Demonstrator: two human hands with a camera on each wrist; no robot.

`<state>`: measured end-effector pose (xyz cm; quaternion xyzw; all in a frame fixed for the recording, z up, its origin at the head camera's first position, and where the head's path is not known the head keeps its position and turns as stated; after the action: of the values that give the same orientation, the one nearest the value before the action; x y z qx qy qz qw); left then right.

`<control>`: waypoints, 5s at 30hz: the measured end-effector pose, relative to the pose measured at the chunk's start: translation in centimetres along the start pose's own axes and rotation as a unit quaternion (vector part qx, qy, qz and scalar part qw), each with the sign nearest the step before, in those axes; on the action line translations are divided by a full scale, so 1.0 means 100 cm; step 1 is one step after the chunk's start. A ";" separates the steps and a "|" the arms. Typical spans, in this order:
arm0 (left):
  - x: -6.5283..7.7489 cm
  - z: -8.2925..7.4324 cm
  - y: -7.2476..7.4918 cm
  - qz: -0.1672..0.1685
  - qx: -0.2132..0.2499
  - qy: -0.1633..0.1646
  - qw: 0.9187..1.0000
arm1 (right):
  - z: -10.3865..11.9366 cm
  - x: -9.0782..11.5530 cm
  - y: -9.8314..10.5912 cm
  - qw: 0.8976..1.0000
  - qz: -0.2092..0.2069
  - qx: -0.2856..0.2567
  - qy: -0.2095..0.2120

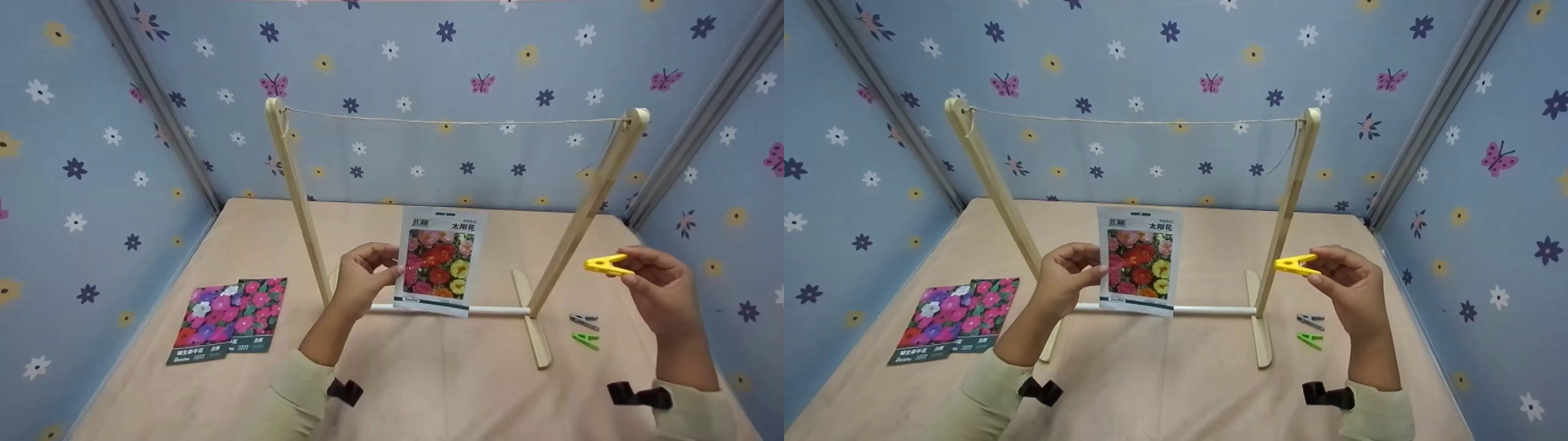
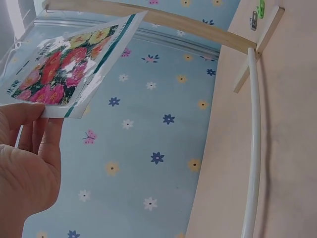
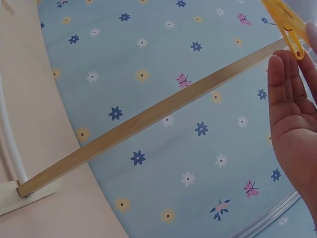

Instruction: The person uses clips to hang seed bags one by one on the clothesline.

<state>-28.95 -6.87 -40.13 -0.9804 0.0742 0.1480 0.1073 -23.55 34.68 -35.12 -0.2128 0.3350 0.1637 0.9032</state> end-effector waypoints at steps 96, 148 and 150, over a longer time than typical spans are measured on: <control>-0.085 -0.042 -0.139 0.000 -0.011 -0.099 0.995 | 0.091 -0.205 -0.077 0.862 -0.021 0.498 -0.093; -0.082 -0.035 -0.143 0.024 -0.013 -0.070 0.997 | 0.099 -0.174 -0.065 0.908 -0.073 0.413 -0.007; -0.081 -0.034 -0.144 0.031 -0.012 -0.066 0.997 | 0.098 -0.168 -0.060 0.925 -0.086 0.370 0.005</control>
<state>-33.16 7.13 -31.72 -0.9668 0.0951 0.2168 0.0957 -27.82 31.77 -15.42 0.1079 0.3569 -0.0513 0.9265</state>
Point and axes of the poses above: each hand's wrist, its own x-axis away from the middle knuckle, its own y-axis out of the back of the hand, z = x × y, the point moved 7 cm from there along -x, towards the middle knuckle, and after that the axes turned 1 degree about -x, right-handed, at the moved point
